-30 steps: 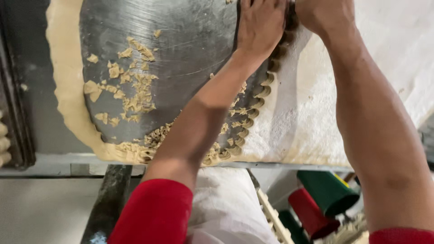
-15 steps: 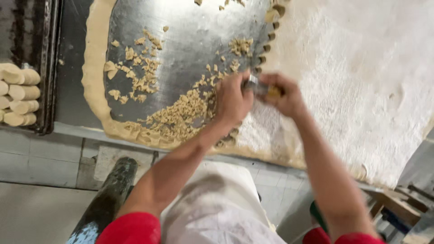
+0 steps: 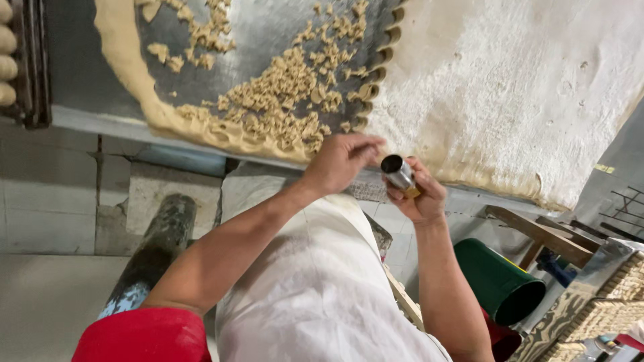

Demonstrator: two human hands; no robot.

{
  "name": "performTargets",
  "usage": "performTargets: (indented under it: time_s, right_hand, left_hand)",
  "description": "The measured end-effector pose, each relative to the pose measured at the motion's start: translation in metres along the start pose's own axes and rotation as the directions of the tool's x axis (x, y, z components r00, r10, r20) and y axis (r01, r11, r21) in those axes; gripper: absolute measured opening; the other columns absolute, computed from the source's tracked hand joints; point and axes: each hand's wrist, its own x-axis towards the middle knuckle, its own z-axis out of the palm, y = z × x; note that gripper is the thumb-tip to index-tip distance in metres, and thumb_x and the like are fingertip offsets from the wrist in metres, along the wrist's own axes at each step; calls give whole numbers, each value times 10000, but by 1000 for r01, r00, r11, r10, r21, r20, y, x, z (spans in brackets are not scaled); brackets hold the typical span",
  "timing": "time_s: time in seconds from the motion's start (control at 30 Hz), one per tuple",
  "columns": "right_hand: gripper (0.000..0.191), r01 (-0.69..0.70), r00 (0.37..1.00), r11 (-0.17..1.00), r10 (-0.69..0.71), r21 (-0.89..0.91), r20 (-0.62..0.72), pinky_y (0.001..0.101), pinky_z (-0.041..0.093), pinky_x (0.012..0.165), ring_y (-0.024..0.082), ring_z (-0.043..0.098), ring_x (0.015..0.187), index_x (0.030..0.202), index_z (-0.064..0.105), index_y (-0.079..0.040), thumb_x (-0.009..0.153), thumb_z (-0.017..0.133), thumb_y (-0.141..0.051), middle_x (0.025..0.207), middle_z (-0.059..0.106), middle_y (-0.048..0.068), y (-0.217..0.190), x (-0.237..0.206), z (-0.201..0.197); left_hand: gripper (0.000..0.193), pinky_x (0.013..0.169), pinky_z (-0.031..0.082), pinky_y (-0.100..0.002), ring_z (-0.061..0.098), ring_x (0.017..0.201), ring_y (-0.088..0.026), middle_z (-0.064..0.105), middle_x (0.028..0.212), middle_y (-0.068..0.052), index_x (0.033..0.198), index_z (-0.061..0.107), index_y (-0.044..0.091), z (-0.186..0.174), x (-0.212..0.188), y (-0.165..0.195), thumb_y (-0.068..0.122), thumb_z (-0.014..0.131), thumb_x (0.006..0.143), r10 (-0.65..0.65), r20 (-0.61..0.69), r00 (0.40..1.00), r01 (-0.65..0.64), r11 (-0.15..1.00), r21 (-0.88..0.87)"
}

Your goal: The person uses a circular metal cutter to punch out dough shapes from a large rolled sheet on a metal table and then places the dough circles onto a large metal tray.

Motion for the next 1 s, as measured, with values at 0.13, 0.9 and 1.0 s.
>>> performTargets:
  time_s: [0.13,0.9,1.0]
  right_hand:
    - [401,-82,971,892,-29,-445,-237,243,489,523,148,615,682,1328,609,-27,953,691,-143,1060,702,242,-17,-7,42]
    - [310,-487,870,-526,-230,-697,-435,447,583,685,353,746,761,1131,664,-25,960,672,-284,841,736,253,29,98,70]
    - [372,99,987,-379,-79,-920,139,442,589,694,325,748,801,1175,633,28,924,725,-231,930,734,240,20,72,81]
  left_hand:
    - [320,827,591,-343,677,940,-174,734,1175,-62,1324,683,108,-9,4,-33,139,546,1037,271,-224,936,-131,860,493]
    - [393,1028,389,-451,548,1153,-252,625,1180,-118,1117,701,40,14,-2,-86,382,634,934,535,-187,824,-119,486,866]
    - [412,1022,371,-447,518,1142,-256,588,1192,-112,1254,676,96,12,8,-72,336,632,922,254,-199,946,-41,706,707]
